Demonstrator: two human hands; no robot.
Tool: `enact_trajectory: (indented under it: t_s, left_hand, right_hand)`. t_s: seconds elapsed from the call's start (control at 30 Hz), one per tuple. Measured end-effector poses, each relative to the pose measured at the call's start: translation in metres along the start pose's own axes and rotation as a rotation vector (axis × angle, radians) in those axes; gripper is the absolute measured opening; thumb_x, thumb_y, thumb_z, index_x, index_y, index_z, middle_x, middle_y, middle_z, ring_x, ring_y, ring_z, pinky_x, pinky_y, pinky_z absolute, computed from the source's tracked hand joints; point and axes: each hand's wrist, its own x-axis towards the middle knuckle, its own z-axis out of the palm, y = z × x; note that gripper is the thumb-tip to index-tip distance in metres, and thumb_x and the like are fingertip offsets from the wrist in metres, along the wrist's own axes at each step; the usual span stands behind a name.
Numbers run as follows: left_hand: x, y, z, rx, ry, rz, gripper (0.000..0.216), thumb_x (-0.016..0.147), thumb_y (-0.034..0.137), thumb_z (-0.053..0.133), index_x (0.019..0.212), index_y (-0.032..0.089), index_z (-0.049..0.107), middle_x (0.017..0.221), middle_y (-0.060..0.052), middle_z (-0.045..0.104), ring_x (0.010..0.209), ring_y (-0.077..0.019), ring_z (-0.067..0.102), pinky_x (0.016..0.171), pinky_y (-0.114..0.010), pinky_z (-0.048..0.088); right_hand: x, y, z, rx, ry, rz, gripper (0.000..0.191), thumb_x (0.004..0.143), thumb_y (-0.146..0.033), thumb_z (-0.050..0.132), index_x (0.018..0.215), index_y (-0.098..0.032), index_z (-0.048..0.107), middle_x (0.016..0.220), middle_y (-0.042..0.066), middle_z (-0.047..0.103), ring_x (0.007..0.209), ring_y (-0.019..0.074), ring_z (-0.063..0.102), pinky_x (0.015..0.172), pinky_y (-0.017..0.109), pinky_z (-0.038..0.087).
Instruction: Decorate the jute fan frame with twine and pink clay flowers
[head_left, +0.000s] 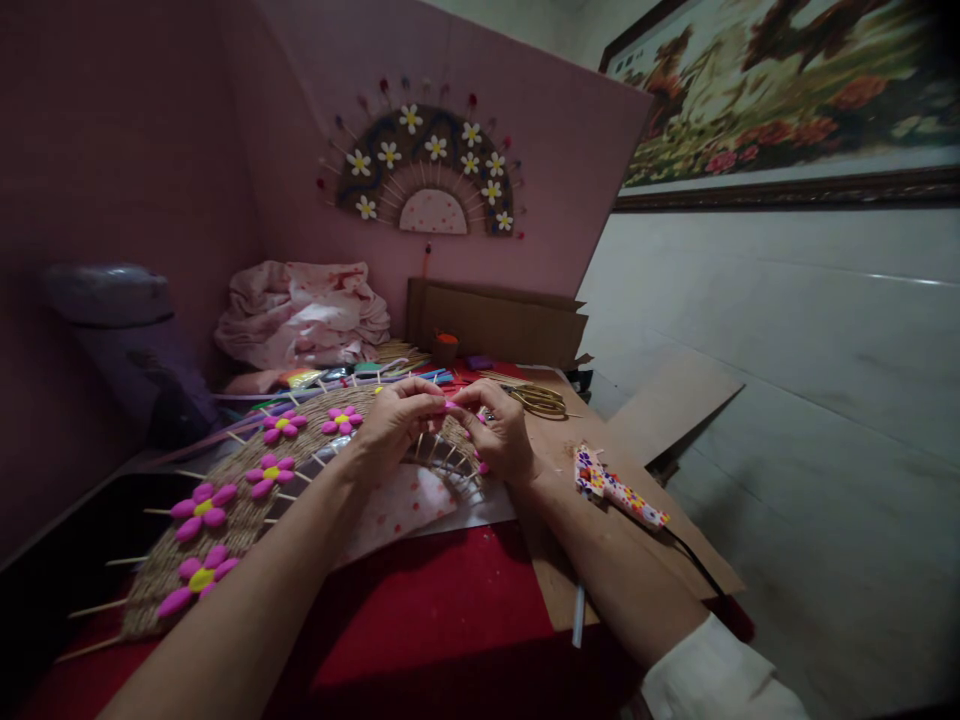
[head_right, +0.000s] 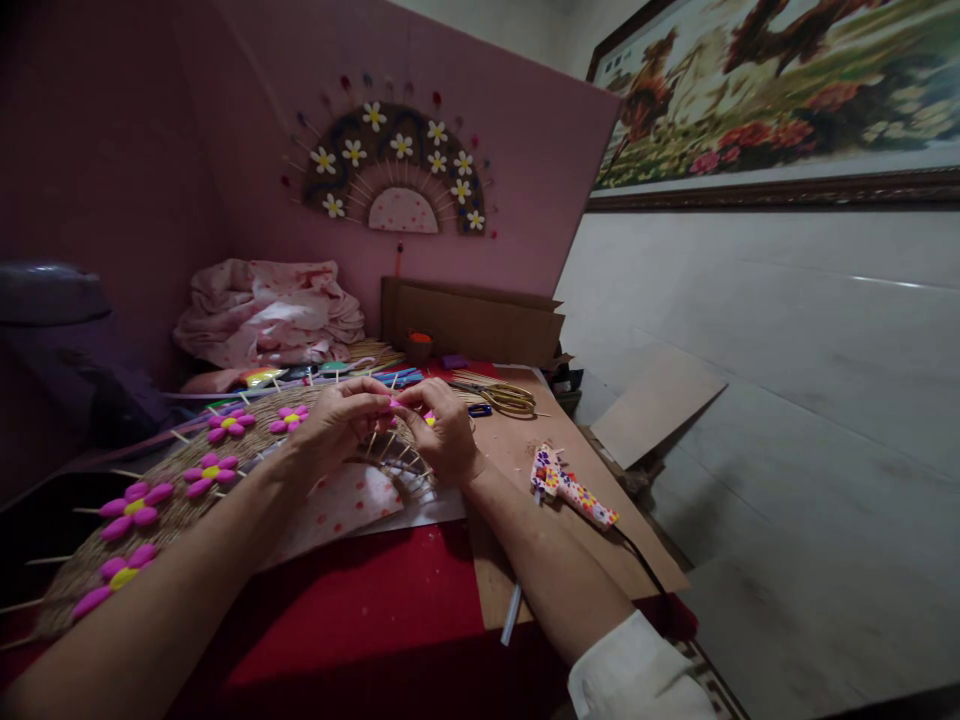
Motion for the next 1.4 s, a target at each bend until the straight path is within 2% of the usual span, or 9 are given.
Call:
enact_trajectory:
  t_s: [0.2,0.33,0.43,0.73,1.03,1.13,1.3,1.4]
  left_hand:
    - [-0.004,0.006,0.001,0.008,-0.042,0.028,0.017,0.058,0.014,0.077,0.068,0.012,0.064,0.060,0.000,0.063,0.053,-0.0085,0.057,0.054,-0.021,0.044]
    - [-0.003,0.003,-0.002,0.010,-0.052,0.045,0.018,0.059,0.018,0.078,0.071,0.013,0.066,0.060,0.000,0.063,0.053,-0.0085,0.057,0.054,-0.021,0.045]
    - [-0.001,0.001,-0.003,0.008,-0.053,0.035,0.021,0.060,0.022,0.078,0.075,0.012,0.067,0.063,-0.002,0.065,0.054,-0.0092,0.058,0.053,-0.021,0.045]
    - [0.000,-0.002,-0.002,0.017,0.002,0.035,0.029,0.052,0.023,0.083,0.071,0.010,0.065,0.059,-0.004,0.067,0.050,-0.0101,0.059,0.050,-0.021,0.045]
    - [0.002,-0.004,-0.007,0.056,-0.023,0.016,0.027,0.055,0.024,0.082,0.069,0.011,0.064,0.059,-0.002,0.065,0.050,-0.0102,0.059,0.049,-0.020,0.045]
    - [0.001,-0.003,-0.004,0.020,-0.015,-0.007,0.025,0.054,0.021,0.082,0.068,0.010,0.064,0.060,-0.002,0.065,0.051,-0.0100,0.059,0.051,-0.021,0.046]
    - [0.002,0.001,-0.004,-0.075,0.055,-0.041,0.018,0.057,0.014,0.076,0.069,0.010,0.064,0.062,-0.002,0.064,0.053,-0.0094,0.058,0.053,-0.022,0.048]
    - [0.004,0.004,-0.009,-0.106,0.104,0.003,0.015,0.060,0.011,0.069,0.075,0.011,0.066,0.065,-0.002,0.063,0.053,-0.0087,0.056,0.053,-0.022,0.049]
  right_hand:
    - [0.000,0.004,0.002,0.029,0.002,0.142,0.017,0.082,-0.035,0.059,0.090,-0.020,0.063,0.081,0.004,0.064,0.076,0.0171,0.059,0.067,0.030,0.047]
    - [0.001,0.003,0.002,-0.017,-0.001,0.071,0.015,0.085,-0.033,0.057,0.082,-0.020,0.064,0.079,0.004,0.063,0.075,0.0163,0.058,0.068,0.029,0.046]
    - [0.000,0.002,0.002,-0.053,0.021,0.014,0.012,0.085,-0.030,0.057,0.083,-0.019,0.063,0.078,0.004,0.063,0.074,0.0154,0.057,0.068,0.028,0.045]
    - [-0.001,0.005,0.004,-0.036,0.053,-0.077,0.007,0.081,-0.022,0.062,0.087,-0.019,0.065,0.075,0.002,0.062,0.071,0.0149,0.055,0.067,0.028,0.044]
    - [-0.001,0.004,0.005,-0.085,0.007,-0.087,0.009,0.084,-0.024,0.056,0.080,-0.018,0.061,0.073,0.003,0.059,0.068,0.0140,0.052,0.065,0.028,0.043]
    - [-0.001,0.004,0.006,-0.006,0.001,-0.012,0.010,0.082,-0.024,0.056,0.076,-0.017,0.058,0.070,0.001,0.057,0.065,0.0124,0.050,0.062,0.027,0.042]
    - [0.001,0.003,0.005,0.451,0.008,0.309,0.017,0.078,-0.033,0.061,0.073,-0.018,0.056,0.061,-0.003,0.053,0.051,0.0082,0.048,0.048,0.022,0.041]
    - [0.004,0.003,0.002,0.591,0.059,0.398,0.018,0.076,-0.034,0.064,0.074,-0.018,0.058,0.058,-0.004,0.052,0.047,0.0073,0.047,0.042,0.020,0.038]
